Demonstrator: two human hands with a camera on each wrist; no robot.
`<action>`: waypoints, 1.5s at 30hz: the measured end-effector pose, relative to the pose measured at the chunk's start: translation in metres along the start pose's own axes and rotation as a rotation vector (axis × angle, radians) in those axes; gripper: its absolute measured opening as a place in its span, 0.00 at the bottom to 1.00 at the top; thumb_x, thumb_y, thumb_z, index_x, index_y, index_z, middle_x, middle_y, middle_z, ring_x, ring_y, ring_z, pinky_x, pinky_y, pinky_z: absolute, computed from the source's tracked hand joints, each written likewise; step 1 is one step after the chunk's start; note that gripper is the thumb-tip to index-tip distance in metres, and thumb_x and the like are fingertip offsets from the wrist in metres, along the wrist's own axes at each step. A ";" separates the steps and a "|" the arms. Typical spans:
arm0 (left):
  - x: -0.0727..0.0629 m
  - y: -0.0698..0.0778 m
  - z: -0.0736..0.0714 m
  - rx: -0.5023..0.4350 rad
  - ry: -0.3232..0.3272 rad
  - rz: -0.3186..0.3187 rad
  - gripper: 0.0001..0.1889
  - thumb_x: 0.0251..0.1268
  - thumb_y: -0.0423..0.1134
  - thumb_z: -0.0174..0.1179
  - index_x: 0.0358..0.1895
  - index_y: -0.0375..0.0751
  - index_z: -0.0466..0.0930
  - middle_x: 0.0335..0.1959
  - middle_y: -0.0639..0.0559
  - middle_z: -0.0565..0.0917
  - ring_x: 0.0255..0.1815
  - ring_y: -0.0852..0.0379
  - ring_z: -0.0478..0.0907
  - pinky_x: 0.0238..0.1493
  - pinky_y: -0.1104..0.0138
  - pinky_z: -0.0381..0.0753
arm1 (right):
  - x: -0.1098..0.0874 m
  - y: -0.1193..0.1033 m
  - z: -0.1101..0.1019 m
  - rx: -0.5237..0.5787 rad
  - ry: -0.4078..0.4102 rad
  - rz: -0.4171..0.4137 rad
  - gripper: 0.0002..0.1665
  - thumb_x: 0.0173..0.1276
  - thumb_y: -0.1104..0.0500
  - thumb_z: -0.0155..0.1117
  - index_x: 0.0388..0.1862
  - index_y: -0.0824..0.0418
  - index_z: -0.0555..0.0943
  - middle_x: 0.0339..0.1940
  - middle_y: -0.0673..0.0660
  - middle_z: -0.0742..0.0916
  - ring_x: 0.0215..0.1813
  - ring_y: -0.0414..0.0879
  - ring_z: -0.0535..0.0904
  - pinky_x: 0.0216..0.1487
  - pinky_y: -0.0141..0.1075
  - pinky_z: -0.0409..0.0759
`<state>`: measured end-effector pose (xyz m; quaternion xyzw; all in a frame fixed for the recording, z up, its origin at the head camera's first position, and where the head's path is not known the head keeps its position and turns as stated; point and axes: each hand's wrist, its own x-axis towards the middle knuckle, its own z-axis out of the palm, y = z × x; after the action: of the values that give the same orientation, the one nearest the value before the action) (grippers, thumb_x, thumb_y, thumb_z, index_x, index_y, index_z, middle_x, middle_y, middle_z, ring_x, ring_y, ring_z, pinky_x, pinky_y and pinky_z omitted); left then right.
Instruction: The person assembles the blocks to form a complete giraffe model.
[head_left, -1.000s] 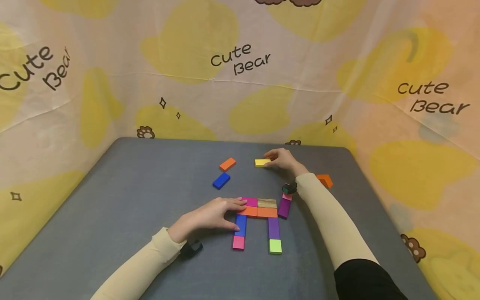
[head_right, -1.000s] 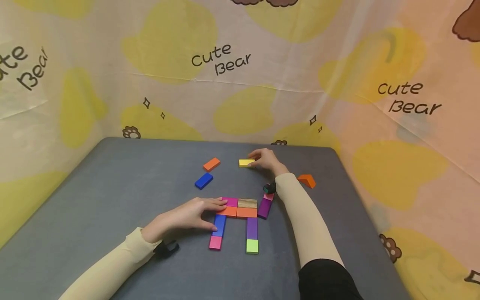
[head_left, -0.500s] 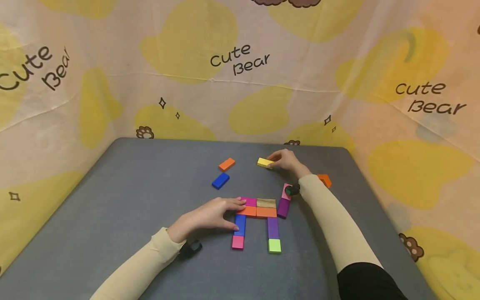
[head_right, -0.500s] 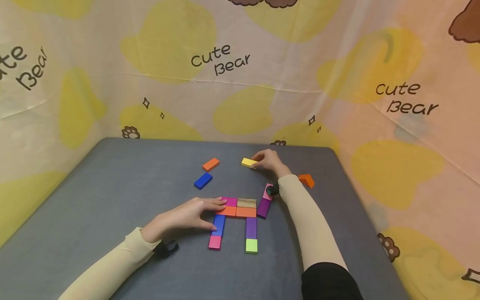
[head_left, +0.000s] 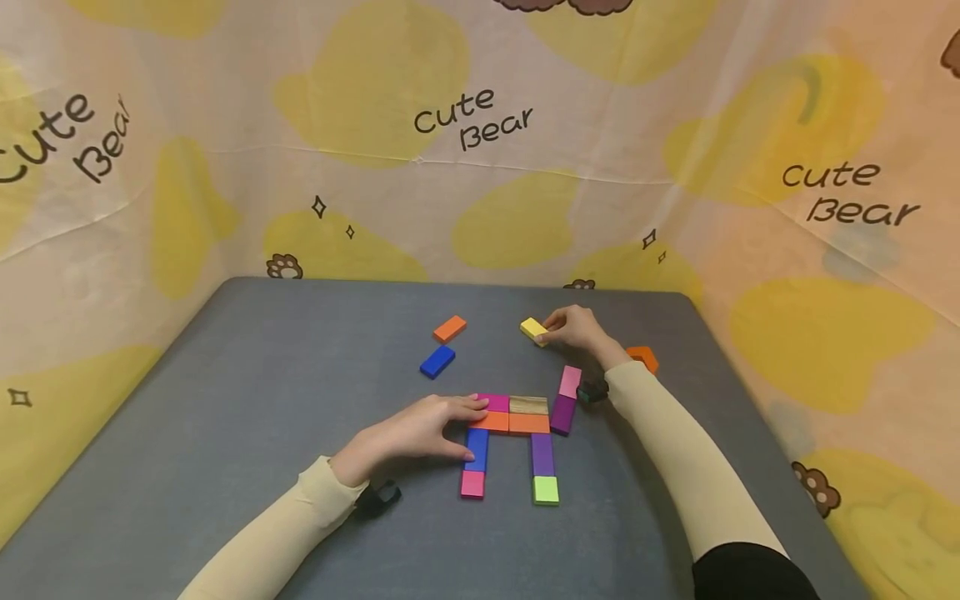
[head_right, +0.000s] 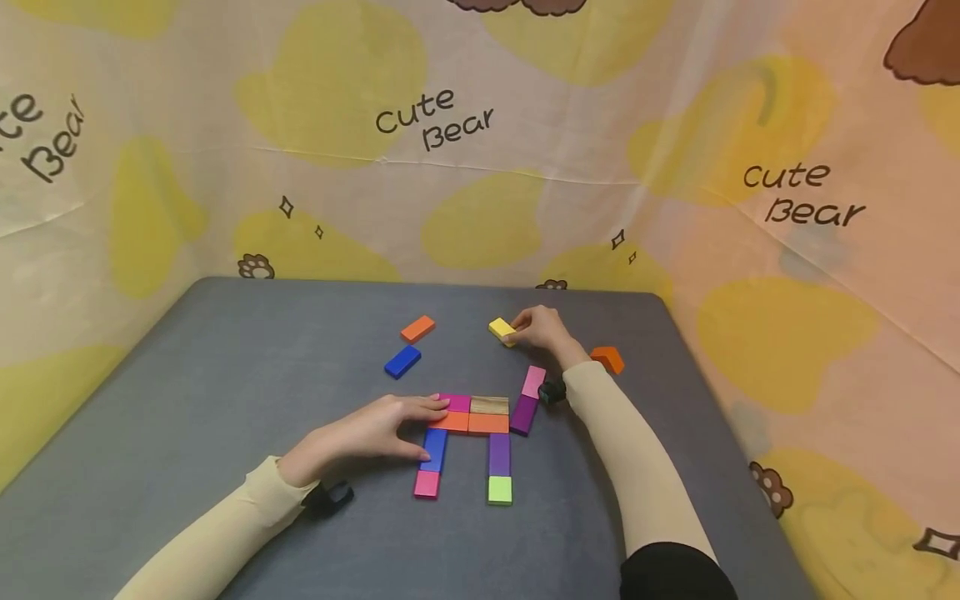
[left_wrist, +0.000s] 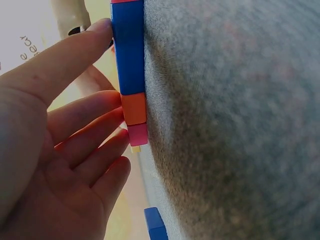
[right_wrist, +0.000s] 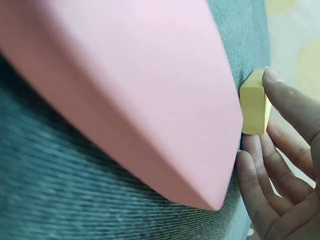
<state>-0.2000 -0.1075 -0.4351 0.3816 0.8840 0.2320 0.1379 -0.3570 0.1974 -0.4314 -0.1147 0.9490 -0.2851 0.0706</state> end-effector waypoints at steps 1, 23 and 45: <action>0.000 0.000 0.000 0.001 -0.001 -0.002 0.35 0.53 0.56 0.67 0.66 0.51 0.71 0.70 0.58 0.67 0.72 0.55 0.62 0.68 0.54 0.66 | -0.001 -0.001 0.000 0.006 -0.001 0.004 0.26 0.55 0.47 0.73 0.47 0.62 0.84 0.44 0.60 0.87 0.47 0.51 0.80 0.48 0.42 0.78; 0.000 -0.001 0.000 -0.018 -0.003 0.001 0.35 0.54 0.56 0.67 0.66 0.51 0.71 0.70 0.57 0.67 0.72 0.55 0.62 0.68 0.53 0.65 | 0.002 0.012 -0.010 0.231 -0.200 -0.130 0.39 0.58 0.56 0.71 0.67 0.63 0.69 0.64 0.62 0.77 0.64 0.56 0.75 0.64 0.50 0.71; -0.001 0.000 -0.001 -0.020 -0.010 -0.010 0.35 0.54 0.56 0.67 0.66 0.52 0.70 0.70 0.58 0.67 0.72 0.56 0.61 0.68 0.54 0.65 | 0.008 0.013 -0.003 0.183 -0.302 -0.172 0.40 0.57 0.67 0.70 0.69 0.59 0.67 0.66 0.65 0.74 0.66 0.59 0.71 0.63 0.50 0.72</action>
<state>-0.1997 -0.1087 -0.4341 0.3771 0.8828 0.2382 0.1475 -0.3678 0.2074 -0.4363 -0.2299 0.8844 -0.3549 0.1976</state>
